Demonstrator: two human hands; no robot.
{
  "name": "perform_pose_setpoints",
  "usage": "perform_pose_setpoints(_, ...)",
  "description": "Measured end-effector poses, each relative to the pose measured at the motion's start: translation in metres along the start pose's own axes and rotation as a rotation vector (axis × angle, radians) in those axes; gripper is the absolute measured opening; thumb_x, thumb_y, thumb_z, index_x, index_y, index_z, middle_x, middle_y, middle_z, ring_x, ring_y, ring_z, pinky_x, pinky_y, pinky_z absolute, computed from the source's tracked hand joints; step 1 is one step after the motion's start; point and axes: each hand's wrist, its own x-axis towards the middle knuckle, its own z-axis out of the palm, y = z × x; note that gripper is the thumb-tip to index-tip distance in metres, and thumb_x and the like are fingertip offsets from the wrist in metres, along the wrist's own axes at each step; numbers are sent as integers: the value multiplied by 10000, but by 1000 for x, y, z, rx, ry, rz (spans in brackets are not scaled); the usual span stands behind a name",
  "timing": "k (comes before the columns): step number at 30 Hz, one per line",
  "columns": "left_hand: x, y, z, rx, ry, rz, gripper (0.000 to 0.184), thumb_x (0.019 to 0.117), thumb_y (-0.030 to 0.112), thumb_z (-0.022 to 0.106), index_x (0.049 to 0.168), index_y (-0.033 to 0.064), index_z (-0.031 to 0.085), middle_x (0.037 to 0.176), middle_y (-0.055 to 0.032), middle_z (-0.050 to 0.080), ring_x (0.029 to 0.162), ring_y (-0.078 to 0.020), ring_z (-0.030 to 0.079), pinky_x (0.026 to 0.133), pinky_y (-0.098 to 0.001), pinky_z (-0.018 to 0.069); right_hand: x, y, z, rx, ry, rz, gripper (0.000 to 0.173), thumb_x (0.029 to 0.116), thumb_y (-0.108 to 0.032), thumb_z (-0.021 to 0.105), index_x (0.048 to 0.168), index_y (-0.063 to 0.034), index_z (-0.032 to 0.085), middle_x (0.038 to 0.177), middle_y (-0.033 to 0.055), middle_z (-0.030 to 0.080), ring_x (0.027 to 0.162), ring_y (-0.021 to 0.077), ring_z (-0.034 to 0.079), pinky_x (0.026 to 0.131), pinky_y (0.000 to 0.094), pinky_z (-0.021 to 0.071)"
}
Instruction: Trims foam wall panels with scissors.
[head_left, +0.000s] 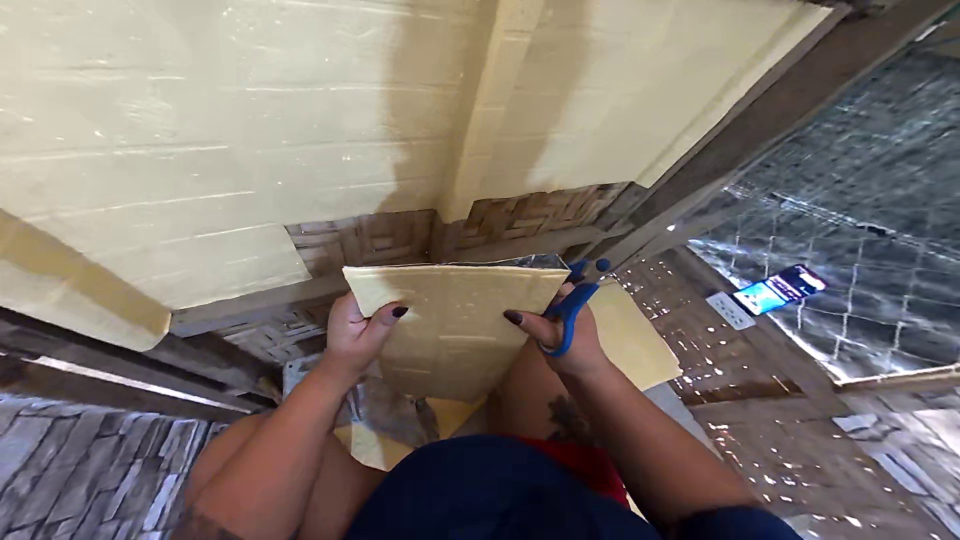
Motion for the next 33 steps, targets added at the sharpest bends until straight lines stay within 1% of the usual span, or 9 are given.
perform_pose_setpoints(3, -1, 0, 1, 13, 21, -20, 166, 1007, 416, 626, 1134, 319, 670, 1029, 214, 714, 945, 62, 675, 839, -187, 590, -6, -2, 2, 0, 35, -22, 373, 796, -88, 837, 1129, -156, 682, 994, -67, 751, 915, 47, 716, 840, 271, 617)
perform_pose_setpoints(6, 0, -1, 2, -7, 23, -15, 158, 1013, 398, 621, 1153, 338, 665, 1054, 224, 711, 957, 65, 673, 848, -183, 586, -8, -6, 1, 18, 23, -55, 367, 815, -103, 834, 1141, -186, 686, 1011, -67, 746, 924, 47, 710, 844, 267, 610)
perform_pose_setpoints(11, 0, -1, 1, -26, 5, -3, 154, 1014, 385, 621, 1151, 346, 680, 1060, 235, 714, 961, 79, 668, 858, -173, 577, -3, -22, -3, 21, -71, -102, 406, 861, -166, 808, 1233, -225, 658, 1071, -91, 737, 943, 26, 701, 844, 235, 601)
perform_pose_setpoints(13, -2, -1, 2, -24, -7, 2, 152, 1011, 377, 631, 1148, 339, 684, 1056, 235, 717, 961, 81, 669, 856, -169, 579, -1, -28, -7, -3, -75, -118, 441, 866, -145, 798, 1275, -206, 646, 1092, -71, 732, 954, 40, 702, 851, 242, 603)
perform_pose_setpoints(19, 1, -1, -5, 36, -44, 80, 152, 1019, 342, 631, 1155, 300, 683, 1062, 223, 715, 983, 82, 663, 871, -173, 576, -5, -27, -19, -54, -26, -149, 373, 842, -105, 809, 1176, -211, 682, 950, -76, 730, 844, 28, 693, 772, 219, 600)
perform_pose_setpoints(22, -1, -1, -6, 76, -63, 117, 148, 1014, 342, 639, 1138, 276, 686, 1052, 217, 713, 985, 96, 655, 872, -159, 567, -11, -28, -23, -43, -30, -115, 373, 831, -133, 828, 1162, -239, 692, 954, -100, 737, 856, 8, 693, 784, 197, 590)
perform_pose_setpoints(27, -3, 2, -3, 86, -87, 129, 153, 1011, 363, 643, 1115, 262, 691, 1024, 213, 708, 972, 109, 645, 868, -140, 554, -17, -31, -25, 44, -57, -100, 407, 866, -179, 814, 1248, -226, 682, 1040, -78, 747, 916, 26, 701, 835, 217, 593)
perform_pose_setpoints(29, -3, 2, -2, 70, -110, 134, 154, 1016, 360, 635, 1113, 253, 689, 1013, 207, 708, 957, 110, 645, 863, -134, 550, -17, -31, -26, 46, -52, -113, 359, 881, -173, 799, 1220, -212, 689, 1038, -57, 756, 927, 53, 716, 844, 239, 600)
perform_pose_setpoints(33, -1, 0, -3, 87, -108, 150, 160, 1022, 358, 625, 1123, 251, 689, 1027, 209, 711, 963, 108, 649, 866, -135, 553, -20, -29, -27, 1, 33, -140, 313, 842, -147, 820, 1121, -230, 705, 964, -60, 750, 919, 76, 723, 850, 272, 610)
